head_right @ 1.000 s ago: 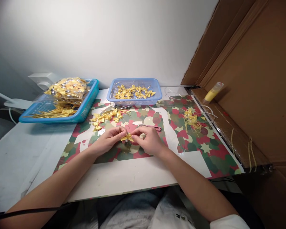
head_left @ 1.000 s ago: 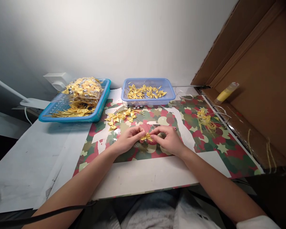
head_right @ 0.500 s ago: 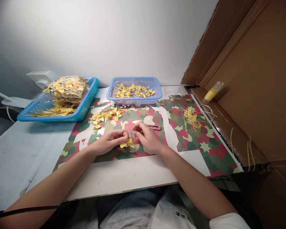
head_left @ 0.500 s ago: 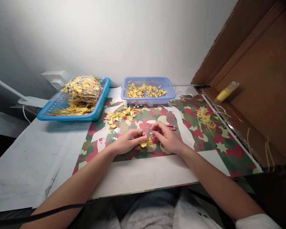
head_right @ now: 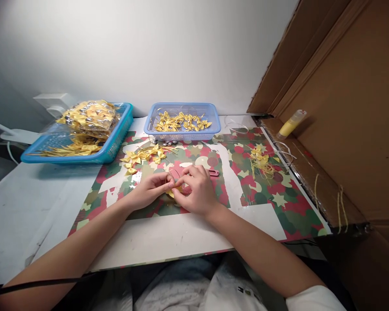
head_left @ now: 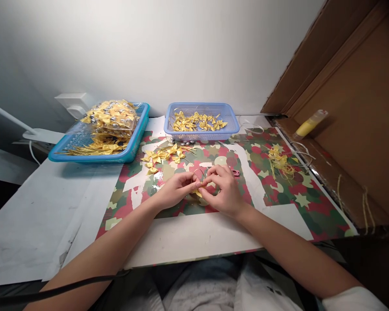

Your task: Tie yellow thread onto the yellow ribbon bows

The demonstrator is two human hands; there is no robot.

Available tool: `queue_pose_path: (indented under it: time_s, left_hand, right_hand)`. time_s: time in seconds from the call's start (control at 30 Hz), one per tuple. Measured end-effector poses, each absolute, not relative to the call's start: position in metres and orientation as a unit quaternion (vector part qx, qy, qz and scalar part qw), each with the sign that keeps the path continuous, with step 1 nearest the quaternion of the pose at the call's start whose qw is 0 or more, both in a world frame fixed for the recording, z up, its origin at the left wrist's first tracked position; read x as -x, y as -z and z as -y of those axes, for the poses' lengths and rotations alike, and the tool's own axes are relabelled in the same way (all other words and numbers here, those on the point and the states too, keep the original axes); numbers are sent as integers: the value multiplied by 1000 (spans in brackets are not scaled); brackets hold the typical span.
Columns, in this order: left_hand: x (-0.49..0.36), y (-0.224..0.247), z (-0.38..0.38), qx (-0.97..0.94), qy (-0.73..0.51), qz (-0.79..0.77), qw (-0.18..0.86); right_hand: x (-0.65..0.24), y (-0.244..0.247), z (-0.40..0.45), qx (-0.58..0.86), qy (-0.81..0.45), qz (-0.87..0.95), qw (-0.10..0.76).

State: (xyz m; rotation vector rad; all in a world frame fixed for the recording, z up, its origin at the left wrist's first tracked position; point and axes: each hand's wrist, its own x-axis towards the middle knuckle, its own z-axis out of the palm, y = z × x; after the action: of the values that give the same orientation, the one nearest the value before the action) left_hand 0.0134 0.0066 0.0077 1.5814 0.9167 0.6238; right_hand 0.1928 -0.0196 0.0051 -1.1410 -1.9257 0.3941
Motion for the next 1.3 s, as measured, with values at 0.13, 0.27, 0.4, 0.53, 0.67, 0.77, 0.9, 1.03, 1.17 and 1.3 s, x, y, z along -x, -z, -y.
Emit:
queue_pose_path:
  time_s: [0.13,0.27,0.4,0.53,0.67,0.77,0.9,1.03,1.17,1.3]
  left_hand:
    - [-13,-8,-7,-681,-267,-402,550]
    - [-13,-9,-8,-679,-267,-408,549]
    - [-12,-8,-9,-684,-267,-397,551]
    - [-12,-9,-9,-689,-271,-390,548]
    - [-12,-11,-7,-697,-264,-398,535]
    - [-11,-11,-6,-724,-247,-395,509]
    - [-8,-10,-8,-785,-217,-382,437]
    - [-7,-8,-9,-817,-215,-370,387]
    - [-5,-5,-12,-838,-206,-358,357]
    - [1,-9,-16,-860,-193,-339,329]
  right_hand:
    - [-192,-4,19,455,-148,766,430]
    - [-194,-3,17,442,-114,780,428]
    - [-197,-2,16,434,-68,803,403]
    - [-199,-5,16,427,-71,808,400]
    - [-205,-8,10,437,-172,770,432]
    - [-211,-9,4,427,-283,766,387]
    - [-212,-8,1,376,-353,814,269]
    - [-210,-9,3,384,-325,838,212]
    - [-211,-10,3,380,-324,844,195]
    - [-211,-11,3,396,-324,835,201]
